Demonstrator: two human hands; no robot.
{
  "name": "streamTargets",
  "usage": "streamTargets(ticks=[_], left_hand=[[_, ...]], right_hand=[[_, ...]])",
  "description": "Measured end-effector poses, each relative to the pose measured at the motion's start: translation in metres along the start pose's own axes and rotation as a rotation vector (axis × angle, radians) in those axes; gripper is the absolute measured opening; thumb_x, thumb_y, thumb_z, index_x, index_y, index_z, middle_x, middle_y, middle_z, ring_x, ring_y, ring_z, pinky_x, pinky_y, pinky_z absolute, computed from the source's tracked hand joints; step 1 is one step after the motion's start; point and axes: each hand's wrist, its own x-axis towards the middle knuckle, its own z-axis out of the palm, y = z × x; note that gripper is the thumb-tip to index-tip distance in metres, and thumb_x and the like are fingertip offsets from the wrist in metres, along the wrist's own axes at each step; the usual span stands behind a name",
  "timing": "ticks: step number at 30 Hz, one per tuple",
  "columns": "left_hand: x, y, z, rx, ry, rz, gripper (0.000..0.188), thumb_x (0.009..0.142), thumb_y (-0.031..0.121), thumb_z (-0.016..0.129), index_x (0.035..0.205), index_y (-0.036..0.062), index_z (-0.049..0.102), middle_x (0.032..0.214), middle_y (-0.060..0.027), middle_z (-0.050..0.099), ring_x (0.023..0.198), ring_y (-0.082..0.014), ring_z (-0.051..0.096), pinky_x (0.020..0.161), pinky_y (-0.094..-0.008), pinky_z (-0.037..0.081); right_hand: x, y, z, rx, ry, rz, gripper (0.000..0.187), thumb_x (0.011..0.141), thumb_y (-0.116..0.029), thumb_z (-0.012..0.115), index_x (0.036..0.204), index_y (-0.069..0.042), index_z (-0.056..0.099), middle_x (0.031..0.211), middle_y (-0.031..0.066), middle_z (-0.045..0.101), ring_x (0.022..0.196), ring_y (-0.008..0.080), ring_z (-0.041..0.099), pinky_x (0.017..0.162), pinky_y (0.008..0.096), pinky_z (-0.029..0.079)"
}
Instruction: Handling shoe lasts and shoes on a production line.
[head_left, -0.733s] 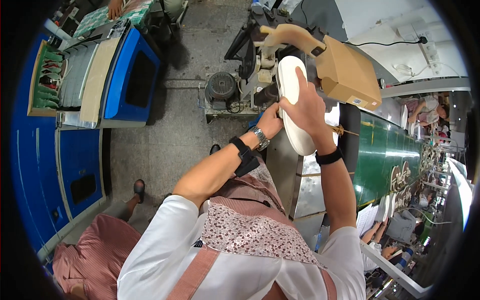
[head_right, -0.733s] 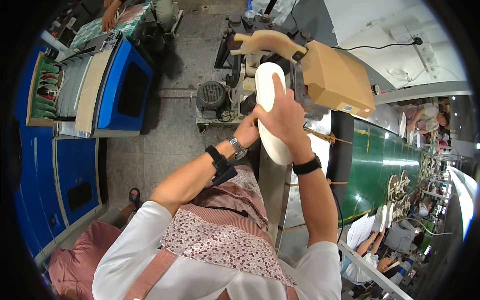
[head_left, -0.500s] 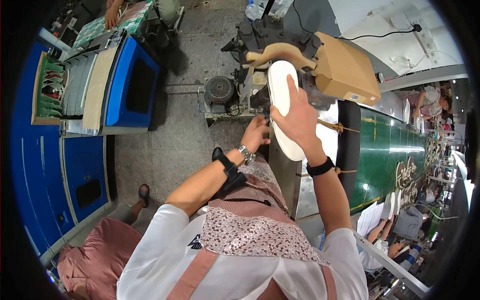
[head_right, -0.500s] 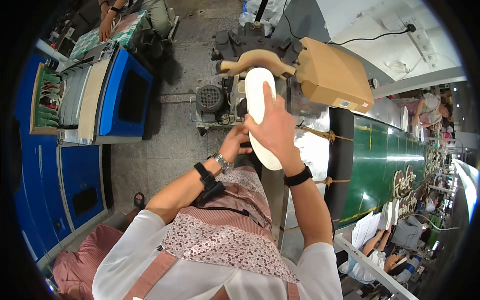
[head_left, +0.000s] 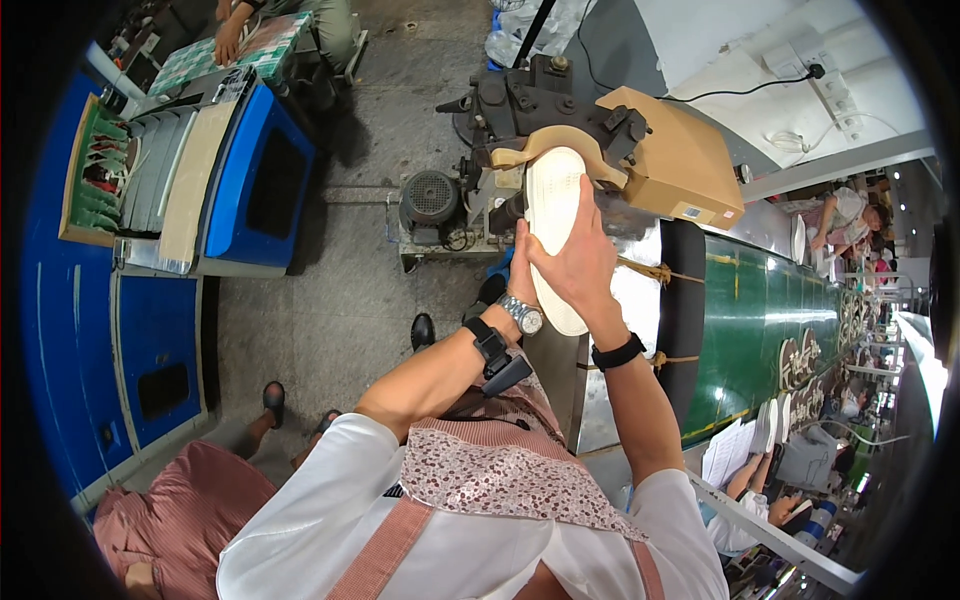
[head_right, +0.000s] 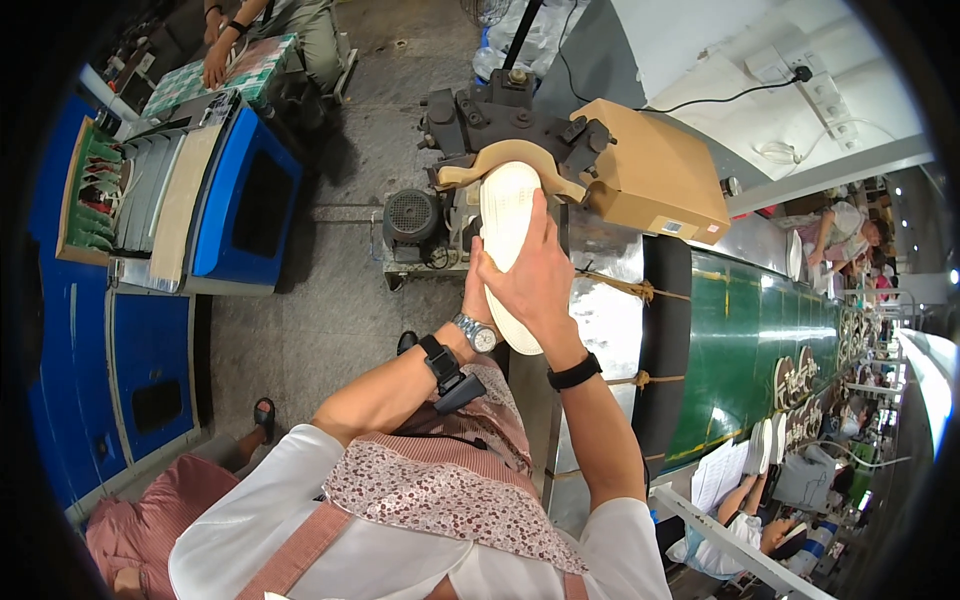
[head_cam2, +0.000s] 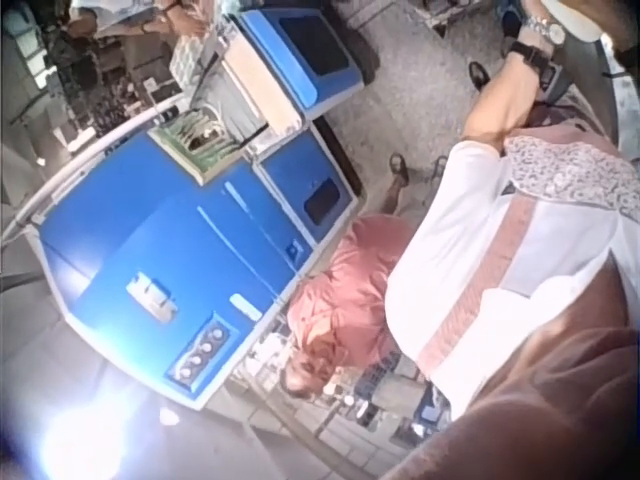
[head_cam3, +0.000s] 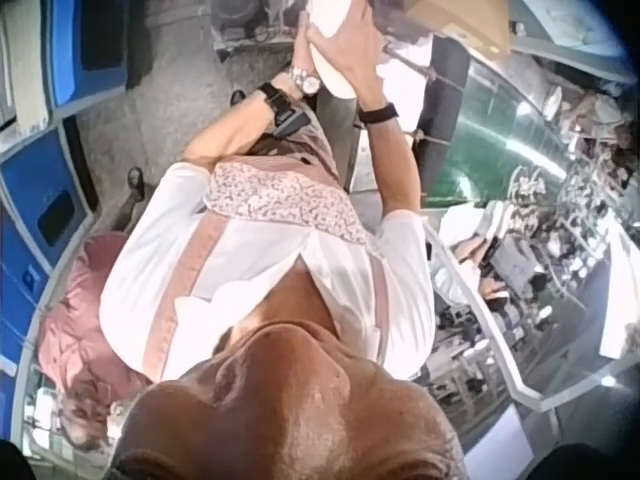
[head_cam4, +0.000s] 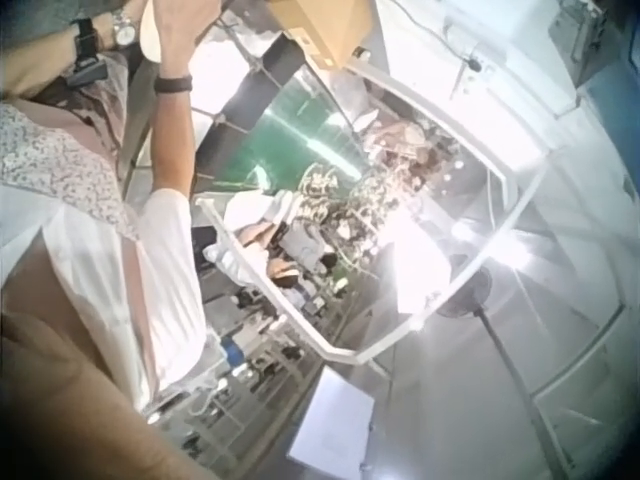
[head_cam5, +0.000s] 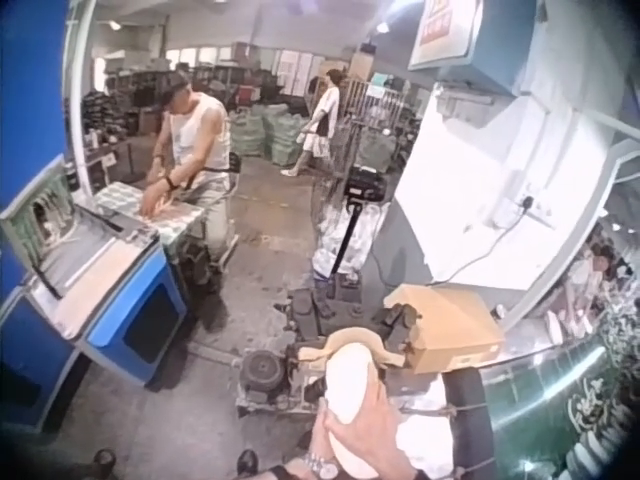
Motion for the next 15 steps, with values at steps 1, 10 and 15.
streamTargets(ticks=[1, 10, 15], left_hand=[[0.0, 0.001, -0.001, 0.012, -0.064, 0.028, 0.076, 0.091, 0.072, 0.042, 0.141, 0.0156, 0.047, 0.135, -0.0077, 0.057, 0.116, -0.0271, 0.058, 0.098, -0.0424, 0.048], [-0.022, 0.002, 0.02, 0.096, -0.137, 0.079, 0.082, 0.094, 0.071, 0.035, 0.147, 0.0078, 0.038, 0.142, -0.0118, 0.051, 0.123, -0.0257, 0.055, 0.105, -0.0377, 0.044], [-0.081, 0.044, -0.011, 0.331, -0.012, -0.261, 0.083, 0.095, 0.068, 0.038, 0.147, 0.0033, 0.037, 0.138, -0.0174, 0.053, 0.123, -0.0282, 0.056, 0.105, -0.0412, 0.044]], right_hand=[[0.0, 0.0, 0.0, 0.01, 0.014, 0.0, 0.102, 0.073, -0.036, 0.075, 0.149, 0.001, 0.019, 0.12, 0.0273, 0.053, 0.1, 0.0424, 0.062, 0.078, 0.0462, 0.055], [-0.022, -0.008, -0.006, 0.054, 0.175, -0.032, 0.103, 0.071, -0.033, 0.079, 0.148, 0.001, 0.019, 0.125, 0.03, 0.051, 0.109, 0.0455, 0.057, 0.087, 0.0473, 0.052], [-0.094, 0.007, -0.004, 1.124, 0.205, 0.451, 0.077, 0.095, -0.037, 0.06, 0.15, -0.002, 0.02, 0.136, 0.0236, 0.049, 0.119, 0.0343, 0.055, 0.101, 0.0436, 0.044]])
